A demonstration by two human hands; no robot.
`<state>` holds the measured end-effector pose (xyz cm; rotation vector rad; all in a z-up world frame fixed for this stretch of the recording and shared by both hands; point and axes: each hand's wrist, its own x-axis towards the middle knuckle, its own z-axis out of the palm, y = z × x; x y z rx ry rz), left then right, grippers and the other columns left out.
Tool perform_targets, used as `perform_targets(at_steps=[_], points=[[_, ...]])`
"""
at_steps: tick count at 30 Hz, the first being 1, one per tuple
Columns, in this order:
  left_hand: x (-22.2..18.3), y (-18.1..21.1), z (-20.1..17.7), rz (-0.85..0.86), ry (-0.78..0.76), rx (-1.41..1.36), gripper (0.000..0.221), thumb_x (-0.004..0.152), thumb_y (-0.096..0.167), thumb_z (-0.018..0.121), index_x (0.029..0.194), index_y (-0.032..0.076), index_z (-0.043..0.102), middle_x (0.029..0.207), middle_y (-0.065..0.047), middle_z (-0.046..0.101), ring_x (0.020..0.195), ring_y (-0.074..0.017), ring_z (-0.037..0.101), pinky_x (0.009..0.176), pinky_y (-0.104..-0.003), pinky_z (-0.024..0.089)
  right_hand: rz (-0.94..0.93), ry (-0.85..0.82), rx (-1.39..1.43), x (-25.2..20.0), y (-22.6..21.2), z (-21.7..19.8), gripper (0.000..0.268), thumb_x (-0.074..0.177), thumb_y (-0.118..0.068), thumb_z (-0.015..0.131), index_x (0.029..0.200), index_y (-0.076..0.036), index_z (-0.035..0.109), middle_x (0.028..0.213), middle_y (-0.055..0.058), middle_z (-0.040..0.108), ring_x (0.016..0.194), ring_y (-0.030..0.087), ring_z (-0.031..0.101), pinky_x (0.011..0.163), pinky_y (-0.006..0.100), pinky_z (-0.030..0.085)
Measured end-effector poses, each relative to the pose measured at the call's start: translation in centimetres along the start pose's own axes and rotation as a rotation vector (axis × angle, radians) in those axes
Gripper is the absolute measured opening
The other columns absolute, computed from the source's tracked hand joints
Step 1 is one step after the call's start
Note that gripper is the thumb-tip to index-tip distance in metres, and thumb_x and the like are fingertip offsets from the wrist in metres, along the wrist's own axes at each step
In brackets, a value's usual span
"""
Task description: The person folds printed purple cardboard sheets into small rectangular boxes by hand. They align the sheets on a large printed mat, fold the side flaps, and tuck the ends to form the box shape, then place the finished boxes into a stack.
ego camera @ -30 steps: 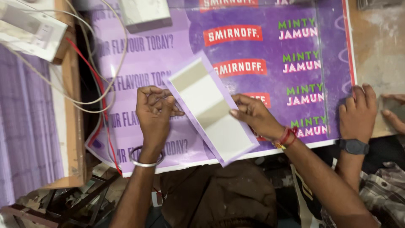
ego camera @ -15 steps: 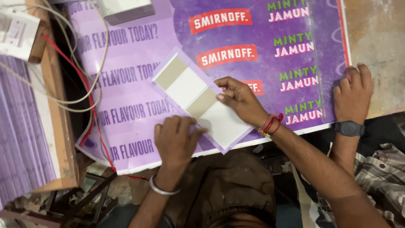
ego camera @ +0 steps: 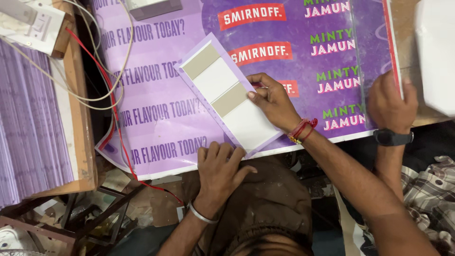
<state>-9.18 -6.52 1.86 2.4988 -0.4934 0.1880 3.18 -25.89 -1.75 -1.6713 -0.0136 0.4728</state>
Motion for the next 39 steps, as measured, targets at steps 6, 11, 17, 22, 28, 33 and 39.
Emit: perform_targets(at_steps=[6, 11, 17, 22, 28, 33, 39], points=[[-0.1, -1.3, -0.5, -0.111, 0.086, -0.327, 0.04, 0.075, 0.045, 0.086, 0.085, 0.012, 0.066, 0.078, -0.001, 0.063, 0.073, -0.0207, 0.058, 0.065, -0.038, 0.04, -0.009, -0.006, -0.005, -0.2, -0.4, 0.4, 0.035, 0.103, -0.014, 0.057, 0.136, -0.001, 0.054, 0.089, 0.008, 0.077, 0.071, 0.008, 0.07, 0.063, 0.025, 0.058], [3.7, -6.2, -1.6, -0.44, 0.256, -0.421, 0.022, 0.09, 0.023, 0.081, 0.084, 0.007, 0.068, 0.068, -0.001, 0.068, 0.051, -0.0129, 0.057, 0.044, -0.029, 0.038, 0.127, -0.113, -0.134, 0.7, -3.3, -0.5, 0.031, 0.099, -0.018, 0.056, 0.127, -0.008, 0.062, 0.091, 0.004, 0.077, 0.068, 0.013, 0.074, 0.058, 0.031, 0.064], [8.1, -10.7, -1.4, -0.457, 0.153, -0.08, 0.024, 0.091, 0.032, 0.078, 0.081, 0.012, 0.068, 0.06, -0.003, 0.064, 0.048, -0.0196, 0.06, 0.044, -0.037, 0.04, -0.386, -0.001, -0.626, 7.2, -10.5, -7.8, 0.015, 0.105, -0.015, 0.062, 0.117, -0.01, 0.07, 0.093, 0.007, 0.076, 0.078, 0.014, 0.074, 0.072, 0.034, 0.063], [9.2, -10.0, -0.2, -0.241, 0.1, 0.055, 0.028, 0.091, 0.036, 0.074, 0.082, 0.013, 0.061, 0.072, -0.006, 0.064, 0.062, -0.028, 0.064, 0.051, -0.044, 0.046, -0.423, 0.074, -1.062, 18.0, -16.4, -10.9, 0.026, 0.103, -0.026, 0.06, 0.12, -0.008, 0.069, 0.095, 0.012, 0.075, 0.081, 0.02, 0.073, 0.074, 0.038, 0.061], [9.5, -9.9, -0.1, -0.198, 0.105, 0.153, 0.026, 0.094, 0.035, 0.071, 0.085, 0.014, 0.059, 0.073, -0.005, 0.059, 0.063, -0.0254, 0.064, 0.048, -0.043, 0.048, -0.385, 0.025, -1.229, 27.2, -18.0, -9.1, 0.042, 0.101, -0.039, 0.058, 0.124, -0.006, 0.068, 0.098, 0.017, 0.074, 0.084, 0.026, 0.072, 0.076, 0.042, 0.059], [9.8, -10.2, 0.3, -0.229, 0.032, 0.161, 0.027, 0.095, 0.037, 0.069, 0.084, 0.014, 0.057, 0.073, -0.003, 0.057, 0.062, -0.023, 0.064, 0.046, -0.04, 0.049, -0.353, -0.02, -1.258, 31.2, -17.3, -8.1, 0.055, 0.099, -0.05, 0.056, 0.127, -0.004, 0.067, 0.1, 0.021, 0.073, 0.086, 0.031, 0.071, 0.078, 0.045, 0.058], [10.1, -10.4, 0.3, -0.25, 0.009, 0.119, 0.027, 0.096, 0.037, 0.068, 0.086, 0.014, 0.056, 0.076, -0.004, 0.057, 0.064, -0.0236, 0.064, 0.046, -0.042, 0.049, -0.367, -0.087, -1.288, 35.8, -18.1, -6.1, 0.072, 0.097, -0.064, 0.055, 0.13, -0.001, 0.066, 0.103, 0.026, 0.072, 0.09, 0.038, 0.071, 0.08, 0.05, 0.056]])
